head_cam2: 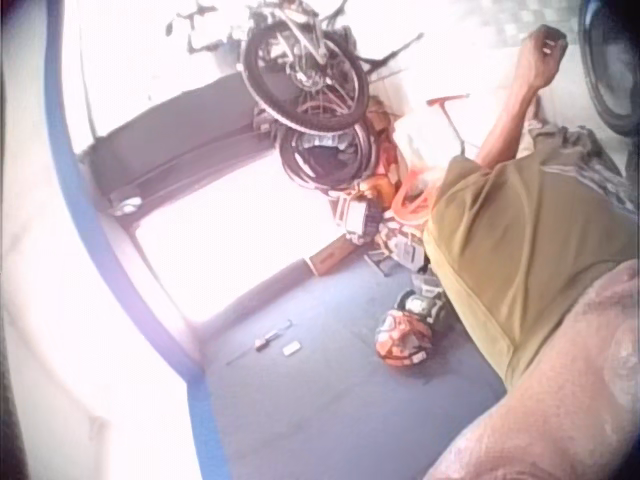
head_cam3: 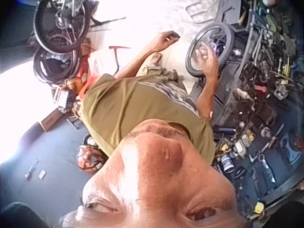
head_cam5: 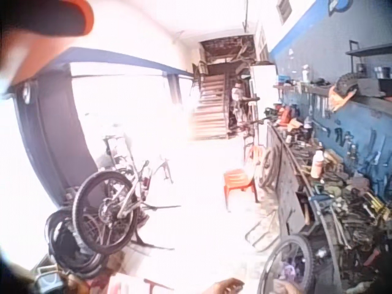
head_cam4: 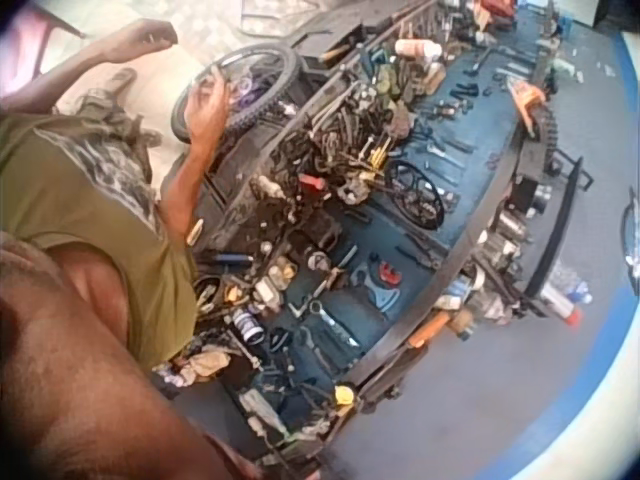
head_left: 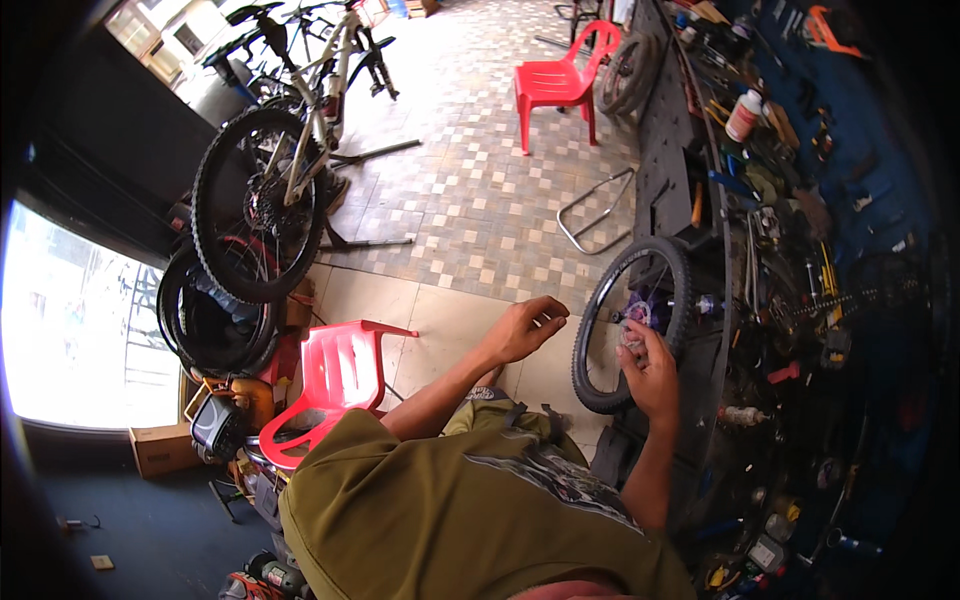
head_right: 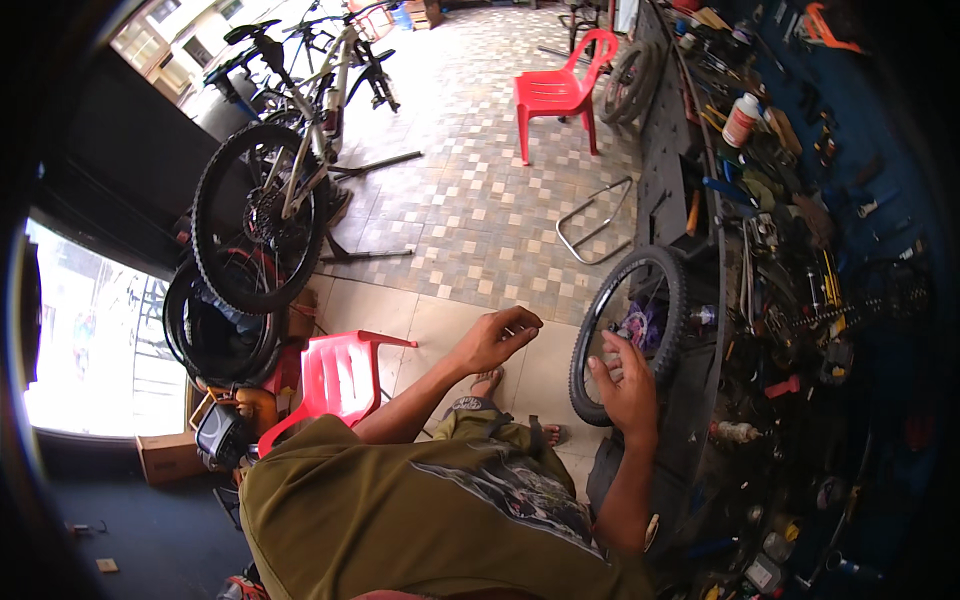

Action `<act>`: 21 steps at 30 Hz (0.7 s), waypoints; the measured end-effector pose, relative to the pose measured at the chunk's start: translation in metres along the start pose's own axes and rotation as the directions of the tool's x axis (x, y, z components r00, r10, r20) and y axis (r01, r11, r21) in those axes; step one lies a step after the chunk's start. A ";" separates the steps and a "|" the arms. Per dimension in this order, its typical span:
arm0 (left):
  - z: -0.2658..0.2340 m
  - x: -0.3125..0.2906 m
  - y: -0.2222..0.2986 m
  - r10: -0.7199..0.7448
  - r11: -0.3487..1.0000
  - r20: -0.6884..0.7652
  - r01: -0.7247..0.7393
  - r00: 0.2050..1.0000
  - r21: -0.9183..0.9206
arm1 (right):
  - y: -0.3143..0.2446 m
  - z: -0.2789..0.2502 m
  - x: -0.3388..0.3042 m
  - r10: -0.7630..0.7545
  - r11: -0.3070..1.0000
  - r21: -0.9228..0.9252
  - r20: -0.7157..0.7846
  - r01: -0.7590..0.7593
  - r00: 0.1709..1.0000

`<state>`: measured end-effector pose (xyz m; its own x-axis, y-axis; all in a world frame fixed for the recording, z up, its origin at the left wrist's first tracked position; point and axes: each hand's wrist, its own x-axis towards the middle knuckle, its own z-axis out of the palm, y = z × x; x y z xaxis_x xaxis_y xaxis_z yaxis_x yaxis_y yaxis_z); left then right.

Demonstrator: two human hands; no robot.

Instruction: The person assembles a mountain bike by installing the front fork into the frame, then attaching the crankset to the bottom bracket using a crank installation tool and a torque wrench. The person tightens the crank bolts and checks the installation.

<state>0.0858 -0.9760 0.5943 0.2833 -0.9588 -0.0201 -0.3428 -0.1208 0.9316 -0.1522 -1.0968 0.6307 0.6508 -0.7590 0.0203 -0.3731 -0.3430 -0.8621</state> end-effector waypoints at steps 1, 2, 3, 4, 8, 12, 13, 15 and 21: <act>-0.011 -0.005 -0.001 -0.018 1.000 -0.033 0.018 0.999 0.009 | -0.008 0.010 0.007 -0.023 0.999 0.028 0.025 0.022 0.999; -0.021 -0.011 -0.001 -0.034 0.999 -0.047 0.035 0.998 0.014 | -0.010 0.022 0.014 -0.079 0.997 0.027 0.039 0.078 0.996; -0.031 -0.015 -0.003 -0.035 0.999 -0.063 0.035 0.997 0.009 | -0.016 0.033 0.020 -0.079 0.997 0.015 0.067 0.079 0.995; -0.042 -0.019 -0.006 -0.035 0.999 -0.076 0.036 0.996 0.005 | -0.023 0.045 0.026 -0.078 0.997 0.004 0.093 0.078 0.993; -0.076 -0.024 -0.026 -0.015 0.999 -0.137 0.011 0.991 -0.031 | -0.049 0.082 0.042 -0.117 0.992 -0.015 0.163 0.121 0.980; -0.086 -0.010 -0.054 -0.059 0.988 -0.100 0.044 0.993 -0.150 | -0.070 0.087 0.053 -0.125 0.989 -0.066 0.147 0.136 0.981; -0.084 -0.003 -0.061 -0.026 0.983 -0.066 0.014 0.997 -0.183 | -0.068 0.086 0.052 -0.111 0.991 -0.064 0.106 0.118 0.988; -0.083 0.010 -0.055 -0.038 0.977 0.038 0.045 0.999 -0.206 | -0.066 0.083 0.049 -0.038 0.990 -0.128 0.098 0.050 0.994; -0.015 0.061 -0.018 0.122 0.972 0.407 -0.026 0.905 -0.234 | -0.032 0.039 -0.002 0.154 0.968 -0.162 -0.230 -0.194 0.961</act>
<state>0.1227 -1.0285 0.5818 -0.1496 -0.9874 -0.0516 -0.1310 -0.0319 0.9909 -0.1157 -1.0630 0.6383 0.4157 -0.9095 0.0034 -0.5941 -0.2744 -0.7561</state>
